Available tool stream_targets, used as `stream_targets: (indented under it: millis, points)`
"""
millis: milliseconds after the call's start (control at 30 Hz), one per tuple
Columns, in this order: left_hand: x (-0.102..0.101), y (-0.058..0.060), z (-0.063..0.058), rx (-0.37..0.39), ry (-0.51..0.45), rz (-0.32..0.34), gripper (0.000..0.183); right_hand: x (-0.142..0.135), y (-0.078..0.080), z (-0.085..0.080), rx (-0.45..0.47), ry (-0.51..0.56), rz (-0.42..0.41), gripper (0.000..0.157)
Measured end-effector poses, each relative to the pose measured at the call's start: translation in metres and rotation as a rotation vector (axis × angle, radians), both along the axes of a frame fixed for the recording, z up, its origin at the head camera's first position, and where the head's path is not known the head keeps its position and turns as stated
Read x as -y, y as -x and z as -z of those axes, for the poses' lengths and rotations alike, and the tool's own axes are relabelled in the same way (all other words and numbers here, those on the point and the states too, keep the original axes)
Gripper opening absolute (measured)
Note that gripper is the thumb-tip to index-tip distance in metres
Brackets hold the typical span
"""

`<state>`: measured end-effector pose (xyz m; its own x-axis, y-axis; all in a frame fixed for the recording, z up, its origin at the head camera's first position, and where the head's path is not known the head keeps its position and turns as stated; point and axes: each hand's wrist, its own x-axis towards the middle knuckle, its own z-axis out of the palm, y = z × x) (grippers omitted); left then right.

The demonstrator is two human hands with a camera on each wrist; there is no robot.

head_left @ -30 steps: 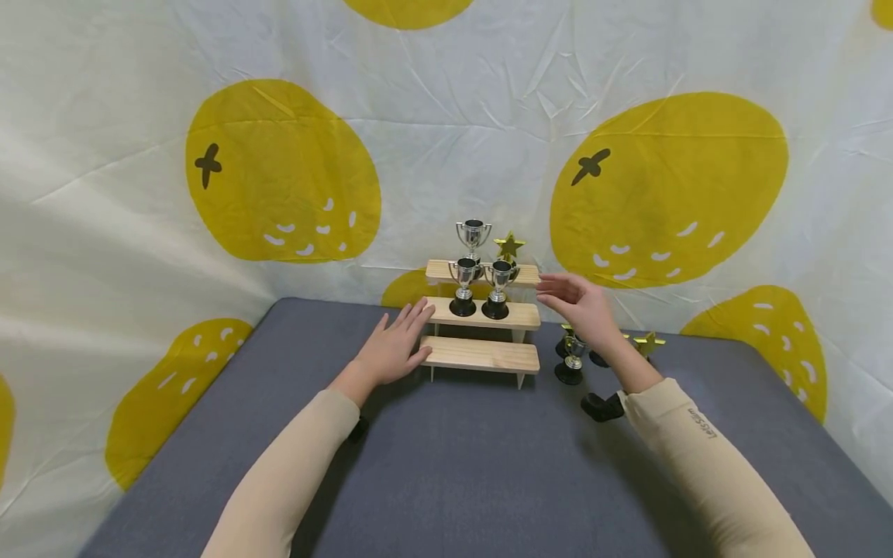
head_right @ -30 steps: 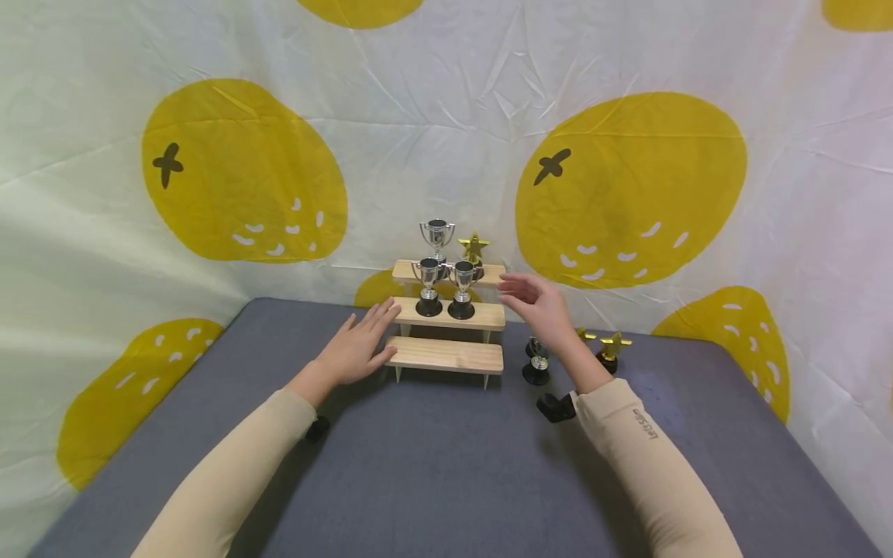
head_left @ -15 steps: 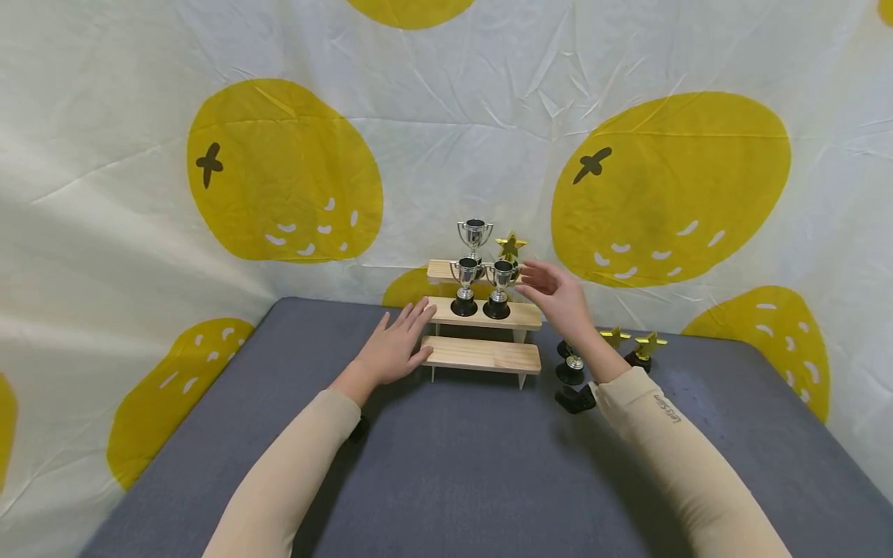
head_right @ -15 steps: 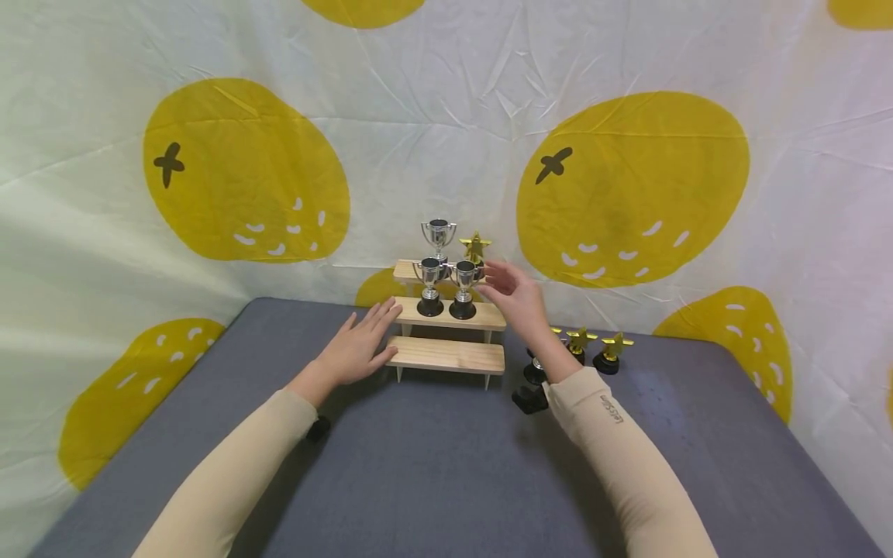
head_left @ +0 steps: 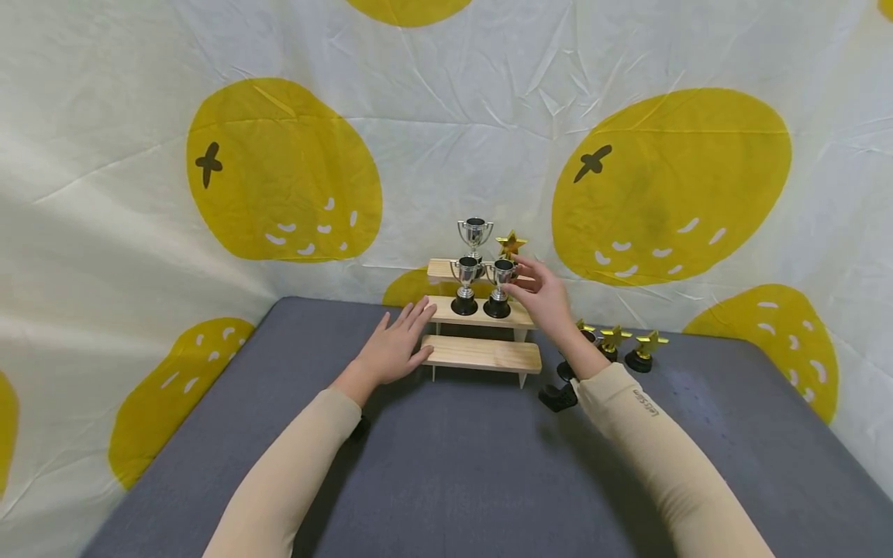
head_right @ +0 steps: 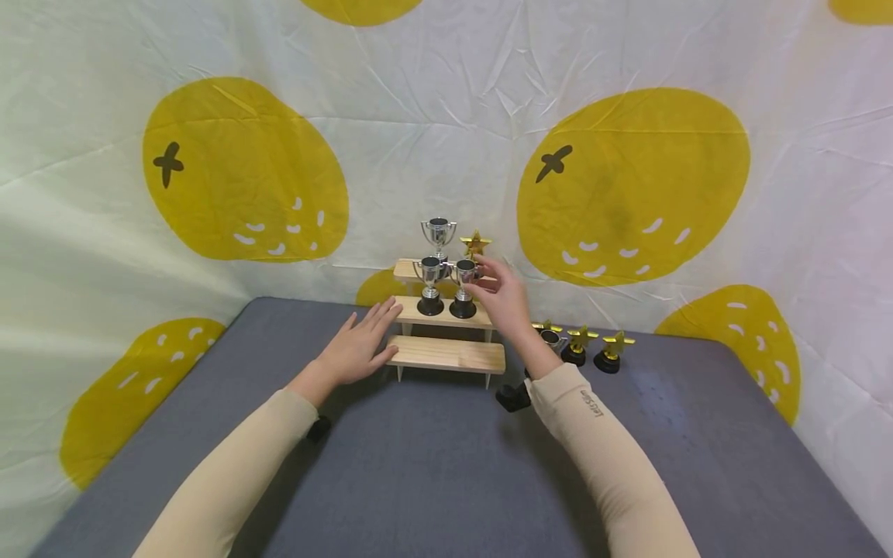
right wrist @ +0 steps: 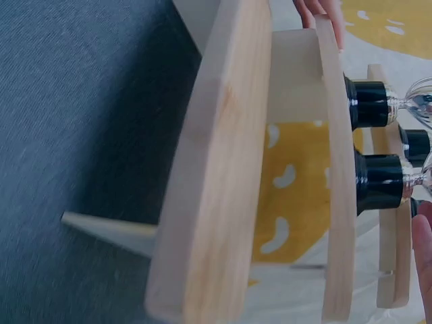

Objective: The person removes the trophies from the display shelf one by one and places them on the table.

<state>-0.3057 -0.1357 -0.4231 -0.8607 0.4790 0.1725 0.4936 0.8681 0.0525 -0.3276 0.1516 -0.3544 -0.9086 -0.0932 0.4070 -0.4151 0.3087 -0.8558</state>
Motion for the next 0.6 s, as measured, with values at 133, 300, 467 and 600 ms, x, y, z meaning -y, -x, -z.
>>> stream_targets:
  millis: [133,300,467,600]
  points:
    - [-0.0007,0.0009,0.0001,-0.009,-0.016,0.01,0.075,0.0027,0.0025,-0.0005,0.015,0.048,0.004,0.056]
    - [0.0,0.0006,0.0014,-0.005,-0.011,0.006,0.075,0.0068,0.0053,0.0026,0.004,0.079,-0.008,0.053]
    - [0.0006,0.001,0.0019,-0.01,-0.018,0.008,0.074,0.0103,0.0077,0.0056,-0.019,0.119,-0.03,0.05]
    - [0.0009,0.0015,0.002,-0.009,-0.014,0.008,0.075,0.0107,0.0085,0.0065,-0.034,0.122,-0.031,0.05]
